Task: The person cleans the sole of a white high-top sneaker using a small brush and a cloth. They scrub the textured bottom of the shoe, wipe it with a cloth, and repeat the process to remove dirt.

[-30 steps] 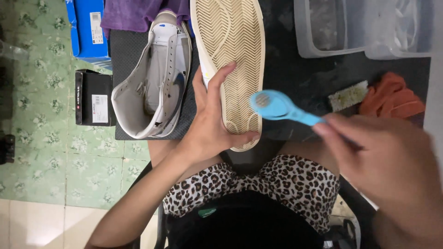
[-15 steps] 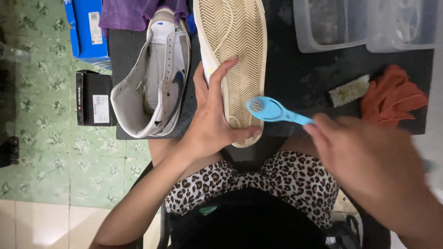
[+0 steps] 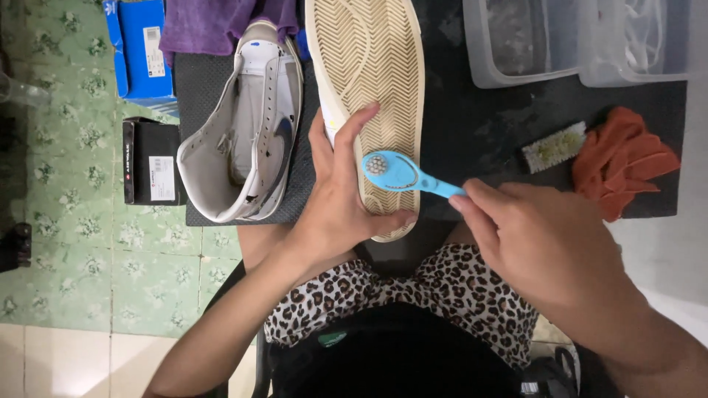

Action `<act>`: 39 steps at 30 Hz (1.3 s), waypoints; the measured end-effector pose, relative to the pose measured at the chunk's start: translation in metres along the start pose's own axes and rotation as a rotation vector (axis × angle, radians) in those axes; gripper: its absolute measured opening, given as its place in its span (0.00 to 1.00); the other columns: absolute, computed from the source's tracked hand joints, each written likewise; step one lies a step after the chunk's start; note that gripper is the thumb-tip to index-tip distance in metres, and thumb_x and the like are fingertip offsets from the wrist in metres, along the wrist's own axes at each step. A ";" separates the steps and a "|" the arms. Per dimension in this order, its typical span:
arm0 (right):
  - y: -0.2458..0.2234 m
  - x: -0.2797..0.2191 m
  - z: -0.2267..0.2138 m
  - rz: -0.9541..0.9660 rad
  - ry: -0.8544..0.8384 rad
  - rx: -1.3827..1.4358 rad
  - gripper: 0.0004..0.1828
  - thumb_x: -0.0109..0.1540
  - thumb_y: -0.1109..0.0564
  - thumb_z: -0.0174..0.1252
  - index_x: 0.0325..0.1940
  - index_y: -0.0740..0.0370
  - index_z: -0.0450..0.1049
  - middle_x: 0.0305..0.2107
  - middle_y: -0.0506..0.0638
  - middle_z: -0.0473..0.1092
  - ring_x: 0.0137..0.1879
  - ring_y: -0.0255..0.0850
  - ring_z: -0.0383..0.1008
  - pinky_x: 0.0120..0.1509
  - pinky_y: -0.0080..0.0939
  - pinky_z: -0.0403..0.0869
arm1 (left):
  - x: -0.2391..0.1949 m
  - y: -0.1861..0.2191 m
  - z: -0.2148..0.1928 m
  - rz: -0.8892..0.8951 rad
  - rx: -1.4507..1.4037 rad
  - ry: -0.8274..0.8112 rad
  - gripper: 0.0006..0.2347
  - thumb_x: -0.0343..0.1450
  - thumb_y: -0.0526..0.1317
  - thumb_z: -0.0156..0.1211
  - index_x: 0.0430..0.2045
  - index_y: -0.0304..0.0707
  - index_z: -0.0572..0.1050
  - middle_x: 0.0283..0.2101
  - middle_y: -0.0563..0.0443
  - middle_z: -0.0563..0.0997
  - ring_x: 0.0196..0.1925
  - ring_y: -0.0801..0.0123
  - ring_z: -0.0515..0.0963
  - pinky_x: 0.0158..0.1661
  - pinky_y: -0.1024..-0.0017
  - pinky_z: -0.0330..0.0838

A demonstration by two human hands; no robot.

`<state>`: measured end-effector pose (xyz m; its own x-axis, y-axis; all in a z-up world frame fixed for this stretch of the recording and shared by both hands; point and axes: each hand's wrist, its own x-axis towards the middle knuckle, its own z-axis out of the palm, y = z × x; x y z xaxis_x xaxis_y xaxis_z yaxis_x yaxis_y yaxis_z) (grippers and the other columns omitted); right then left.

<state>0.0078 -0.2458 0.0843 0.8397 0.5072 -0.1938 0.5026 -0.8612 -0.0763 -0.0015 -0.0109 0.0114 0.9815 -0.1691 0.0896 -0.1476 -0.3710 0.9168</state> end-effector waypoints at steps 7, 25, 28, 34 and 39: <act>0.032 -0.015 -0.026 0.166 -0.316 -0.186 0.16 0.73 0.40 0.42 0.40 0.36 0.75 0.14 0.33 0.73 0.17 0.29 0.73 0.25 0.34 0.73 | 0.009 -0.003 -0.003 -0.005 -0.023 -0.028 0.54 0.55 0.37 0.87 0.70 0.51 0.47 0.72 0.29 0.43 0.79 0.32 0.34 0.75 0.33 0.39; 0.020 0.115 0.111 -0.026 0.508 0.636 0.21 0.65 0.69 0.52 0.62 0.72 0.72 0.49 0.67 0.71 0.52 0.64 0.74 0.51 0.59 0.72 | -0.001 -0.029 -0.016 0.142 0.039 0.026 0.51 0.61 0.52 0.79 0.71 0.38 0.44 0.74 0.39 0.51 0.79 0.43 0.48 0.79 0.42 0.40; -0.001 0.098 0.079 -0.043 0.719 0.731 0.13 0.71 0.68 0.51 0.58 0.73 0.75 0.55 0.62 0.71 0.61 0.55 0.74 0.62 0.50 0.75 | 0.004 -0.033 -0.014 0.095 0.038 0.092 0.49 0.56 0.52 0.81 0.64 0.38 0.49 0.66 0.37 0.52 0.77 0.43 0.49 0.78 0.49 0.44; -0.042 0.093 0.049 -0.041 0.426 1.536 0.29 0.72 0.50 0.49 0.74 0.66 0.59 0.66 0.55 0.66 0.73 0.42 0.66 0.76 0.40 0.68 | 0.017 -0.028 -0.018 0.251 -0.081 0.120 0.36 0.60 0.47 0.77 0.48 0.43 0.50 0.68 0.30 0.53 0.75 0.44 0.56 0.72 0.51 0.54; -0.045 0.096 0.060 0.027 0.567 1.561 0.30 0.69 0.54 0.57 0.72 0.69 0.61 0.63 0.59 0.69 0.71 0.46 0.70 0.77 0.43 0.73 | 0.012 -0.015 -0.019 0.162 -0.129 0.139 0.44 0.69 0.45 0.73 0.71 0.33 0.42 0.75 0.35 0.51 0.80 0.47 0.57 0.80 0.53 0.58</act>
<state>0.0531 -0.1604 0.0103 0.9832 0.1384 0.1191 0.1049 0.1058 -0.9888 0.0152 0.0093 0.0062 0.9549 -0.0867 0.2839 -0.2965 -0.2279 0.9275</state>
